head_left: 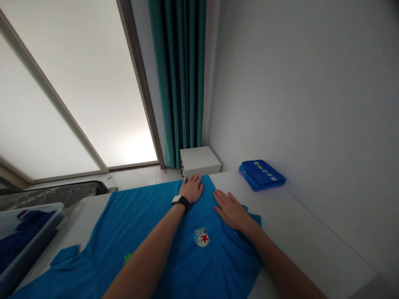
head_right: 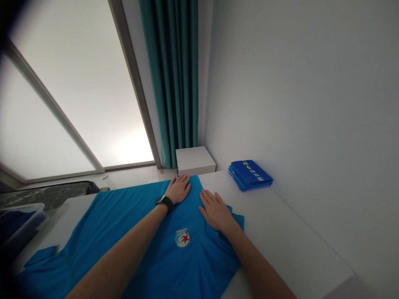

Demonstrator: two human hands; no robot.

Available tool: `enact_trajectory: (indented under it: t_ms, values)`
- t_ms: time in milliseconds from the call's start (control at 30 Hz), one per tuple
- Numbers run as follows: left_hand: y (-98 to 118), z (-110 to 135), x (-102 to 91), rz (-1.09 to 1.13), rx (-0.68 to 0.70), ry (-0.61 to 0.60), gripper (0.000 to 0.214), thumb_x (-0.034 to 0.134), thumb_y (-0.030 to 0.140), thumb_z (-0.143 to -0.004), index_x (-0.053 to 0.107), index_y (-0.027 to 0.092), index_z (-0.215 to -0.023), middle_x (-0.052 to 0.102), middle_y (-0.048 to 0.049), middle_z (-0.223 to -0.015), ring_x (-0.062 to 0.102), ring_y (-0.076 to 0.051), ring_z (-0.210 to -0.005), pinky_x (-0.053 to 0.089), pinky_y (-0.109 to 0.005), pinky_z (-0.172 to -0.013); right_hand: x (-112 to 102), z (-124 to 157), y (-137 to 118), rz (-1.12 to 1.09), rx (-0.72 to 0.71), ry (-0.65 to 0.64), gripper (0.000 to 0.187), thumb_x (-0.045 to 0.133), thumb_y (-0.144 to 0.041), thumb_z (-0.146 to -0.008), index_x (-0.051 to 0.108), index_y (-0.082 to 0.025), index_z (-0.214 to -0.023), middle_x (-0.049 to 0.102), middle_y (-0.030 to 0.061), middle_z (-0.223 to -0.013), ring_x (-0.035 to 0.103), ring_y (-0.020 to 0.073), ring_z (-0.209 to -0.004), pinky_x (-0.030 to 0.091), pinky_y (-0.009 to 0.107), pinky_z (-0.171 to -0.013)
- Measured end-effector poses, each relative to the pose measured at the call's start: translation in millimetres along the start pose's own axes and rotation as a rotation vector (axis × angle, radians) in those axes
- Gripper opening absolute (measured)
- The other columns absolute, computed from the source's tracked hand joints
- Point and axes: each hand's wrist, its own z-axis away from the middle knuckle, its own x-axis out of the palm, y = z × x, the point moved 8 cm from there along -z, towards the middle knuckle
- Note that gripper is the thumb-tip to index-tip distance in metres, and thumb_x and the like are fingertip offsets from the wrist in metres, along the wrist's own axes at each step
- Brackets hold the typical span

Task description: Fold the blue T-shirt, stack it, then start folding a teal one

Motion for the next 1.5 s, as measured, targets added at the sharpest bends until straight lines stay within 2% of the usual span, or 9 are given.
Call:
enact_trajectory:
  t_ms: [133,267,400,567,967,1167,1367,1500]
  values:
    - [19.3,0.0,-7.3,-0.003,0.171,0.015,0.047,0.027,0.032,-0.1,0.044,0.023,-0.143,0.044,-0.0043,-0.15,0.035,-0.02,-0.141,0.02,-0.046,-0.118,0.0,-0.8,-0.8,0.002,-0.002,-0.011,0.06,0.018,-0.045,-0.1,0.026,-0.015,-0.153,0.021,0.0074,-0.159,0.02,0.0203,-0.146,0.015,0.046,-0.119]
    - [37.5,-0.2,-3.8,0.006,0.275,-0.038,0.047,0.03,0.037,-0.1,0.044,0.023,-0.142,0.044,-0.0044,-0.15,0.036,-0.019,-0.14,0.026,-0.042,-0.116,0.2,0.0,-0.3,-0.002,0.016,-0.025,0.062,0.021,-0.045,-0.1,0.027,-0.012,-0.152,0.022,0.0107,-0.158,0.02,0.0215,-0.146,0.014,0.046,-0.119]
    - [44.8,2.8,3.3,-0.005,0.289,-0.066,0.049,0.032,0.043,-0.1,0.043,0.024,-0.143,0.041,-0.0057,-0.152,0.034,-0.021,-0.141,0.027,-0.043,-0.115,1.2,5.9,2.3,-0.024,0.029,-0.05,0.061,0.023,-0.043,-0.099,0.028,-0.013,-0.152,0.024,0.0105,-0.158,0.02,0.0219,-0.146,0.017,0.045,-0.119]
    - [43.0,4.7,8.1,0.003,0.275,-0.1,0.053,0.03,0.048,-0.1,0.038,0.025,-0.147,0.034,-0.0054,-0.155,0.028,-0.022,-0.144,0.021,-0.045,-0.118,2.0,14.3,3.8,-0.048,0.033,-0.08,0.059,0.027,-0.042,-0.098,0.03,-0.017,-0.152,0.026,0.008,-0.157,0.02,0.0229,-0.146,0.019,0.046,-0.119]
    - [56.7,21.1,1.0,0.035,0.28,-0.096,0.051,0.031,0.046,-0.1,0.04,0.025,-0.145,0.035,-0.0044,-0.155,0.027,-0.02,-0.144,0.019,-0.045,-0.118,-0.9,15.3,2.9,-0.044,0.045,-0.103,0.061,0.027,-0.042,-0.098,0.029,-0.014,-0.152,0.025,0.0099,-0.157,0.021,0.0228,-0.146,0.018,0.046,-0.119]
    - [42.3,30.4,-1.1,0.027,0.179,-0.128,0.054,0.029,0.046,-0.101,0.038,0.021,-0.147,0.033,-0.0076,-0.156,0.027,-0.022,-0.144,0.02,-0.047,-0.118,0.9,15.4,4.7,-0.048,0.048,-0.104,0.06,0.029,-0.041,-0.097,0.031,-0.016,-0.151,0.024,0.0077,-0.158,0.021,0.0228,-0.146,0.019,0.046,-0.119]
    - [21.8,67.2,-10.4,0.029,0.141,-0.117,0.057,0.027,0.049,-0.1,0.036,0.02,-0.148,0.03,-0.0079,-0.157,0.024,-0.023,-0.145,0.018,-0.048,-0.119,-2.1,9.6,2.7,-0.031,0.044,-0.057,0.061,0.026,-0.044,-0.097,0.033,-0.013,-0.15,0.028,0.0109,-0.157,0.025,0.0237,-0.145,0.021,0.047,-0.118]
    - [2.2,92.7,-26.3,0.021,0.092,-0.107,0.057,0.027,0.049,-0.1,0.036,0.02,-0.148,0.031,-0.008,-0.157,0.024,-0.023,-0.146,0.018,-0.047,-0.119,-6.0,-0.1,-18.1,-0.021,-0.02,-0.027,0.063,0.026,-0.046,-0.098,0.033,-0.011,-0.15,0.028,0.0125,-0.157,0.023,0.0238,-0.145,0.017,0.046,-0.119]
